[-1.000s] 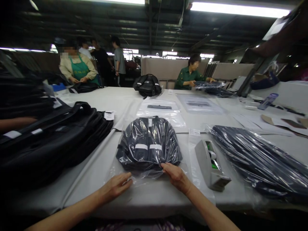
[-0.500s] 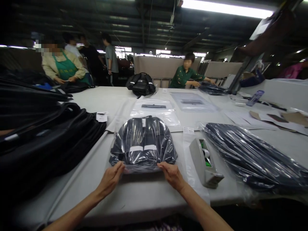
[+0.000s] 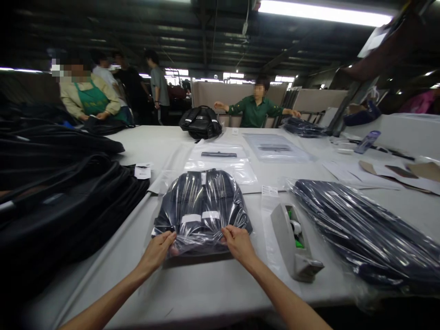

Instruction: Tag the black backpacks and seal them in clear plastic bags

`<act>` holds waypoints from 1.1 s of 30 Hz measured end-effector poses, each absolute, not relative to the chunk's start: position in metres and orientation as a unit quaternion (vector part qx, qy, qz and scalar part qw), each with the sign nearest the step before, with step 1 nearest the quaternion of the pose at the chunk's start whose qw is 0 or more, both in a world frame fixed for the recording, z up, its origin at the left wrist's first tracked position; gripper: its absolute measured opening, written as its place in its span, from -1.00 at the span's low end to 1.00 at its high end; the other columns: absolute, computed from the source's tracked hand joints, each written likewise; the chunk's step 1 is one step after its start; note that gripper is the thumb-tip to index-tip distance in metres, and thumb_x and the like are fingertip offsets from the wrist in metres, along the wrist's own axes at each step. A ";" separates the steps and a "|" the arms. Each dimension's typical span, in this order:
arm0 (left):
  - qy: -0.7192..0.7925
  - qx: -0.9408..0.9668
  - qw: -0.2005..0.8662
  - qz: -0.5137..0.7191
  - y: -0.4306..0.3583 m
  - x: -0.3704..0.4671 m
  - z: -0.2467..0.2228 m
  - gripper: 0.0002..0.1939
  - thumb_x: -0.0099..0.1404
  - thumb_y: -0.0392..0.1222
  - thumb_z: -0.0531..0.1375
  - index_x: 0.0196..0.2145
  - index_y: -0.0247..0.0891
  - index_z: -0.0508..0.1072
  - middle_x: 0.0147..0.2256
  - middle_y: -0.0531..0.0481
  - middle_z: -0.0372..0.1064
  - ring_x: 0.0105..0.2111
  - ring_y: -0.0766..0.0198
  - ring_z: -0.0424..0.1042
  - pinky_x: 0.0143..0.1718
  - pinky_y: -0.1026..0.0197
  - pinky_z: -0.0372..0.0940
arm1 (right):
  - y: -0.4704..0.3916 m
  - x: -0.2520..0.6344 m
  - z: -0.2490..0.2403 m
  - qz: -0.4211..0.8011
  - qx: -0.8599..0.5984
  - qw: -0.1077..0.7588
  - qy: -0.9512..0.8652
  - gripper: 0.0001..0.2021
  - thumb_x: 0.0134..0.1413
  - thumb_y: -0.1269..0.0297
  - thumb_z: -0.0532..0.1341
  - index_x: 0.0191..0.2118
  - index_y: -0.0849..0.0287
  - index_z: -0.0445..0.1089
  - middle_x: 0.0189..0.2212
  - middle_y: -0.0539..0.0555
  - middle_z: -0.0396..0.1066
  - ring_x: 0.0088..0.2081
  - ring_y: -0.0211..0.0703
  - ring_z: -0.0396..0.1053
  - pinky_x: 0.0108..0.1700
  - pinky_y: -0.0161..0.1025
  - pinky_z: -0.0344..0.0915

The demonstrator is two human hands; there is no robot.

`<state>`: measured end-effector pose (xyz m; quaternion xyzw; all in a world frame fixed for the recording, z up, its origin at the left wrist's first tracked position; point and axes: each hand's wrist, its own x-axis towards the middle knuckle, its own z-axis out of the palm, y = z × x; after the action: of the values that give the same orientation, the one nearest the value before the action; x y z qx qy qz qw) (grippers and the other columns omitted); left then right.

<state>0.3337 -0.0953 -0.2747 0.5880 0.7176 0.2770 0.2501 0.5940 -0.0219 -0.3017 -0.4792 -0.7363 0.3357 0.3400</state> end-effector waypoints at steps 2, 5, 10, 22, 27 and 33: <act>0.718 0.597 0.239 0.266 -0.094 0.334 -0.272 -0.61 0.33 0.02 -0.12 -0.58 -0.20 0.17 -0.57 0.06 0.45 -0.47 0.20 0.40 -0.42 0.25 0.10 | -0.017 0.593 -0.302 0.329 -0.484 0.325 -0.743 -0.63 0.17 0.13 0.01 -0.57 0.14 0.33 -0.61 -0.02 0.46 -0.53 -0.20 0.43 -0.49 -0.35 0.26; 0.718 0.615 0.202 0.256 -0.098 0.338 -0.260 -0.64 0.32 -0.01 -0.06 -0.58 -0.21 0.19 -0.58 0.06 0.41 -0.48 0.21 0.38 -0.43 0.26 0.04 | -0.013 0.592 -0.300 0.303 -0.490 0.307 -0.758 -0.66 0.10 0.16 0.07 -0.61 0.15 0.40 -0.63 0.00 0.46 -0.55 -0.18 0.41 -0.48 -0.33 0.22; 0.711 0.676 0.061 0.186 -0.099 0.333 -0.237 -0.69 0.30 -0.03 0.02 -0.53 -0.20 0.31 -0.49 0.05 0.38 -0.43 0.21 0.36 -0.45 0.25 -0.01 | -0.014 0.592 -0.298 0.262 -0.502 0.290 -0.772 -0.66 0.08 0.19 0.09 -0.63 0.14 0.42 -0.63 0.00 0.45 -0.55 -0.20 0.39 -0.45 -0.33 0.17; 0.332 0.891 -0.162 0.266 -0.125 0.403 -0.245 -0.63 0.31 -0.34 -0.01 0.07 -0.30 0.25 0.03 -0.14 0.32 0.08 0.14 0.23 0.12 0.04 0.15 | -0.015 0.586 -0.295 0.190 -0.550 0.267 -0.768 -0.66 0.07 0.17 0.10 -0.64 0.14 0.39 -0.63 0.06 0.44 -0.52 -0.16 0.39 -0.43 -0.29 0.13; 0.407 0.886 -0.159 0.156 -0.077 0.419 -0.306 -0.52 0.34 -0.19 0.03 0.16 -0.43 0.12 0.11 -0.31 0.21 0.10 0.04 0.23 0.06 0.03 0.24 | -0.011 0.587 -0.298 0.189 -0.554 0.263 -0.767 -0.70 0.01 0.19 0.13 -0.65 0.14 0.39 -0.62 0.06 0.46 -0.52 -0.15 0.40 -0.47 -0.30 0.14; 0.428 0.876 -0.153 0.161 -0.069 0.410 -0.334 -0.49 0.36 0.01 -0.03 0.13 -0.40 0.16 0.16 -0.27 0.12 0.15 0.10 0.16 0.14 0.13 0.17 | 0.009 0.594 -0.320 0.281 -0.553 0.257 -0.741 -0.69 -0.14 0.08 0.19 -0.73 0.12 0.28 -0.72 0.03 0.41 -0.58 -0.10 0.39 -0.51 -0.27 0.19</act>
<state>0.4099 -0.0694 -0.3343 0.8760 0.4282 0.1607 -0.1529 0.5940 0.0086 -0.3204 -0.5529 -0.7410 0.2815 0.2568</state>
